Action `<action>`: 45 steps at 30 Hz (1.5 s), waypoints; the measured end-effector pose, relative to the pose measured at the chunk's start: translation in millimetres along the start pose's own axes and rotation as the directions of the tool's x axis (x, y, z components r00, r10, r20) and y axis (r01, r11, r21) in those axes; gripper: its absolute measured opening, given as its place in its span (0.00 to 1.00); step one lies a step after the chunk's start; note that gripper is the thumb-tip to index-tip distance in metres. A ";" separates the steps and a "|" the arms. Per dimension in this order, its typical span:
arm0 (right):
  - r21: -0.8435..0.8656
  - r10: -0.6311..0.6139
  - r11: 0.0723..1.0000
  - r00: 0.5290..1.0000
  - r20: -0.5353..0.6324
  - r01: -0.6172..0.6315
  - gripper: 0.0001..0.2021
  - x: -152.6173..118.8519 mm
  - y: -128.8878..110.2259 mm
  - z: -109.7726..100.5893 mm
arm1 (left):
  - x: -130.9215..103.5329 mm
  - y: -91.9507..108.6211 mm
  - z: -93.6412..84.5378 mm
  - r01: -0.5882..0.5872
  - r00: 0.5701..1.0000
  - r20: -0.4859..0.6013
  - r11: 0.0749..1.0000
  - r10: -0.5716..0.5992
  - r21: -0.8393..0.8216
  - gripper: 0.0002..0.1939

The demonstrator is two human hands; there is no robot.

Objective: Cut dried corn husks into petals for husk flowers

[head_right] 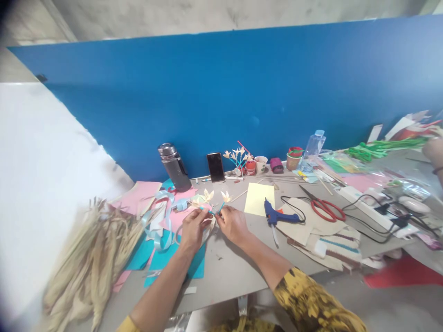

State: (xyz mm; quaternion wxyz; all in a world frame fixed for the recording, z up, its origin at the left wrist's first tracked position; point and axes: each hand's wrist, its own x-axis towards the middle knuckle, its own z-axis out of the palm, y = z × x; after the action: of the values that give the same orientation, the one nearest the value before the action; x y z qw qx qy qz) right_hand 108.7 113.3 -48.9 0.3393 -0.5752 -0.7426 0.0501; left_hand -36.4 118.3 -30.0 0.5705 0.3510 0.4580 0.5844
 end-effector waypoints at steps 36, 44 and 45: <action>0.463 0.058 0.884 0.997 0.041 -0.070 0.09 0.7 1.7 0.7 | 9.0 -18.6 -2.9 -0.081 0.980 0.182 0.996 0.084 -0.027 0.17; 0.672 0.138 0.732 0.990 0.016 -0.113 0.10 8.6 -1.2 -17.0 | 2.8 -13.1 0.7 -0.111 0.967 0.235 0.994 0.102 0.024 0.14; 0.695 0.157 0.708 0.987 0.020 -0.126 0.10 9.4 -2.0 -17.8 | 1.8 -13.2 1.4 -0.118 0.965 0.244 0.992 0.101 0.053 0.13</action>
State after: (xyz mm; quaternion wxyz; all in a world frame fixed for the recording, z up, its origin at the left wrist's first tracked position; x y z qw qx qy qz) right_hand 116.0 115.4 -30.1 0.5401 -0.4621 -0.6163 0.3389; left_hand -30.8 119.3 -42.1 0.5765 0.4631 0.3848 0.5524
